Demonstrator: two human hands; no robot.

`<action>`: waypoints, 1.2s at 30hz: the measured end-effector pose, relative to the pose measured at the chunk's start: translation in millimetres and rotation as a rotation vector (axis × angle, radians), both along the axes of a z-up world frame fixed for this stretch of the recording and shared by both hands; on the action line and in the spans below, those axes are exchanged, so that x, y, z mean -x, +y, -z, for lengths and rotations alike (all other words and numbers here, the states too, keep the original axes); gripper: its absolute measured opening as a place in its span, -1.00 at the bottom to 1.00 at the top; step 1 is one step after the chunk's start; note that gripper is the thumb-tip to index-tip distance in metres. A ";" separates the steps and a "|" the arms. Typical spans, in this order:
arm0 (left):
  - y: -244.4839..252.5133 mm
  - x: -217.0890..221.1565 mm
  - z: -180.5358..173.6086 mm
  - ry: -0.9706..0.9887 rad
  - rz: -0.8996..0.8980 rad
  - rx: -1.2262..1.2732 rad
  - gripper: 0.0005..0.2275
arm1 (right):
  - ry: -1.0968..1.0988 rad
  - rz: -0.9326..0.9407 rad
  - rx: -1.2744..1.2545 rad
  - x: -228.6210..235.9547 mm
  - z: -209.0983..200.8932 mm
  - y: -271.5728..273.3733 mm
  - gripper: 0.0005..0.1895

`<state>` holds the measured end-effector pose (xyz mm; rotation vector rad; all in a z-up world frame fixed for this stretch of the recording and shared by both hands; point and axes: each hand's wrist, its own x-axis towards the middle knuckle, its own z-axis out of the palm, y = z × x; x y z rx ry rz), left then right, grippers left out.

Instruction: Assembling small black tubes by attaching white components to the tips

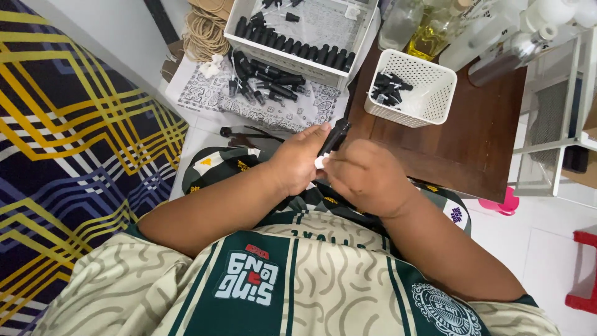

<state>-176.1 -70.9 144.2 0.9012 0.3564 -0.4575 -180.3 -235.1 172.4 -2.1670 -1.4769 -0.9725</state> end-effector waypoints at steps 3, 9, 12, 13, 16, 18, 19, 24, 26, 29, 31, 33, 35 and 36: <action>6.1 3.6 3.6 -0.023 0.053 -0.051 -0.75 | 0.131 0.260 0.068 -8.4 12.5 -16.5 -0.89; 5.2 7.8 -1.3 -0.068 0.010 -0.064 -0.73 | 0.342 0.110 -0.011 12.4 4.4 3.3 -0.87; 6.6 7.0 1.6 -0.078 0.028 -0.124 -0.74 | 0.184 0.184 0.031 5.9 31.9 -7.8 -0.77; 7.1 8.0 2.9 -0.078 0.029 -0.126 -0.74 | 0.184 0.185 0.029 3.3 22.0 -8.2 -0.77; 6.6 10.4 6.9 -0.152 0.066 -0.067 -0.55 | 0.254 0.256 -0.170 0.0 13.3 -10.9 -0.87; 7.8 11.1 8.8 -0.146 0.106 -0.084 -0.55 | 0.230 0.235 -0.113 2.5 35.6 -10.3 -0.89; 7.9 8.9 10.1 -0.151 0.108 -0.084 -0.55 | 0.226 0.236 -0.114 5.5 26.6 -5.2 -0.89; 14.0 7.8 5.4 -0.129 0.100 -0.129 -0.58 | 0.223 0.277 -0.148 2.1 10.8 -10.7 -0.87; 11.3 8.5 2.7 -0.127 0.093 -0.119 -0.63 | 0.265 0.242 -0.179 -0.8 1.4 -10.5 -0.88; 10.3 3.5 10.5 -0.102 0.058 -0.105 -0.69 | 0.330 0.151 -0.209 1.2 -0.3 -0.5 -0.90; 9.4 3.5 19.0 -0.066 0.035 -0.101 -0.71 | 0.364 0.102 -0.209 7.2 2.1 5.5 -0.90; 8.5 0.4 22.3 -0.071 0.060 -0.135 -0.69 | 0.345 0.088 -0.199 6.9 -0.3 8.7 -0.92; 8.6 2.8 12.1 -0.059 0.057 -0.138 -0.70 | 0.324 0.163 -0.176 -1.7 10.5 -5.6 -0.90; 8.6 4.7 7.1 -0.047 0.055 -0.141 -0.71 | 0.303 0.239 -0.152 -5.2 16.2 -12.8 -0.88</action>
